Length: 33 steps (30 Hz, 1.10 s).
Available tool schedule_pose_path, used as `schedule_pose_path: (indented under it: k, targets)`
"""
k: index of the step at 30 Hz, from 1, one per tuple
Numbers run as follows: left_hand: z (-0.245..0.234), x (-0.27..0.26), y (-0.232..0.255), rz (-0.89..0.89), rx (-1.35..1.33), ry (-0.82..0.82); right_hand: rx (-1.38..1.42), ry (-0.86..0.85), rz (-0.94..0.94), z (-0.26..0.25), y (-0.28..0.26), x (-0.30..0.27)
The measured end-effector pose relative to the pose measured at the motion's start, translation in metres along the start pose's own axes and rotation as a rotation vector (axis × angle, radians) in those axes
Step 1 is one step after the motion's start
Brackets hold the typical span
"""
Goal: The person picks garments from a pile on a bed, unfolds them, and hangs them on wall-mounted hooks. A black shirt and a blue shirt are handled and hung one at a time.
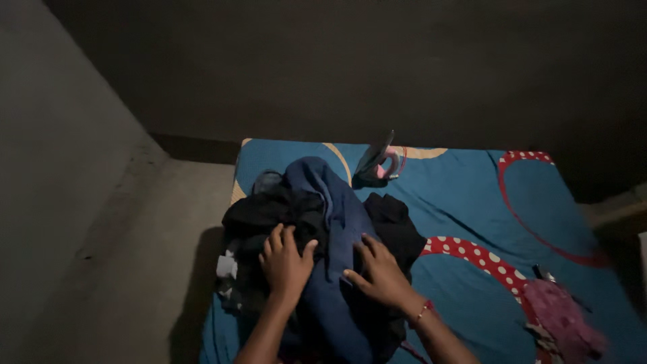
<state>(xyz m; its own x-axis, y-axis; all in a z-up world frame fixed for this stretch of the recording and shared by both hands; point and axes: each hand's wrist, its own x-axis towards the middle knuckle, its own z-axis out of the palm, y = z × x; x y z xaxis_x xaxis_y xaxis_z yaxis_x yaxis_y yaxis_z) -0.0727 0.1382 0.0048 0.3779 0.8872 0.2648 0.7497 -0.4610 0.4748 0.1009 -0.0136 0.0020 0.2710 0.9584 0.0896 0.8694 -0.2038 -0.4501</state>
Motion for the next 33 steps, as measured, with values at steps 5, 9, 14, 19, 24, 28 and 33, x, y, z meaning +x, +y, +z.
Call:
schedule_pose_path:
  k: [5, 9, 14, 19, 24, 28, 33]
  targets:
    - [-0.002, 0.006, -0.008, 0.033, -0.042, 0.01, 0.08, -0.038, 0.152, -0.017, -0.014, 0.012]
    - [-0.009, 0.023, -0.008, 0.111, -0.056, -0.086, 0.094, -0.055, 0.397, -0.038, -0.027, 0.037]
    - [-0.023, 0.041, -0.009, 0.105, -0.135, -0.17, 0.072, 0.087, 0.034, -0.045, -0.042, 0.078]
    - [-0.02, 0.053, -0.01, 0.062, -0.406, -0.014, 0.136, 0.022, -0.213, -0.021, -0.05, 0.112]
    - [-0.007, 0.054, -0.018, 0.095, -0.253, -0.24, -0.123, -0.054, -0.01, 0.001, -0.066, 0.116]
    - [-0.004, 0.047, -0.026, 0.029, -0.411, -0.207, -0.076, -0.015, 0.007, -0.009, -0.074, 0.112]
    - [-0.007, 0.044, -0.038, 0.147, -0.441, 0.03, 0.471, 0.227, 0.198, -0.041, -0.09, 0.105]
